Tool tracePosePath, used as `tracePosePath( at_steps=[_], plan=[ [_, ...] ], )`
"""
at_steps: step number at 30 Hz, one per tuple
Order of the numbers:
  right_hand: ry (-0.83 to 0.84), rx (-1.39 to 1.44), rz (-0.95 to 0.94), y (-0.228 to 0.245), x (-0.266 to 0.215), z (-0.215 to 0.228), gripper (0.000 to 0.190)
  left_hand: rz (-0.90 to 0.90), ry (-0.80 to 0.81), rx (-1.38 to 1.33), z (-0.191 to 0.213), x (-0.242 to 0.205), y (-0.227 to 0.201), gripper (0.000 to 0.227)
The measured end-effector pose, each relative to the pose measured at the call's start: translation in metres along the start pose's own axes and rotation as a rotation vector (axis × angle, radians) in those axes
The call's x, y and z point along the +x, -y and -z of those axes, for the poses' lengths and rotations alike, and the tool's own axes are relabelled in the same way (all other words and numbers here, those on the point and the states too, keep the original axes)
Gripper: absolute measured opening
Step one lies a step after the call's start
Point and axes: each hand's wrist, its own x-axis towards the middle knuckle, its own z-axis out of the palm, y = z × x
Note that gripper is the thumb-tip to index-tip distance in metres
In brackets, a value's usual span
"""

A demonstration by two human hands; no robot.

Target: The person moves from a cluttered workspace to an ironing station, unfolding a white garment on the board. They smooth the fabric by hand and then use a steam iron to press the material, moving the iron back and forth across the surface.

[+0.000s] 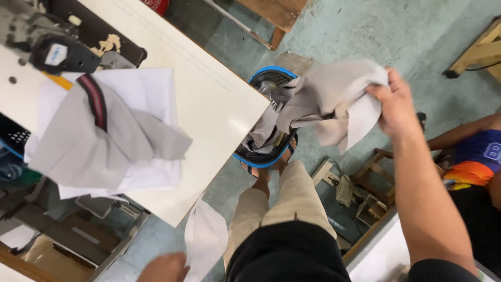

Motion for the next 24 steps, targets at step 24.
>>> tracePosePath(
  at_steps=[24],
  plan=[
    [-0.505,0.15,0.023,0.075,-0.07,0.159,0.037,-0.67,-0.393,-0.066,0.351,0.005,-0.361,0.082]
  ],
)
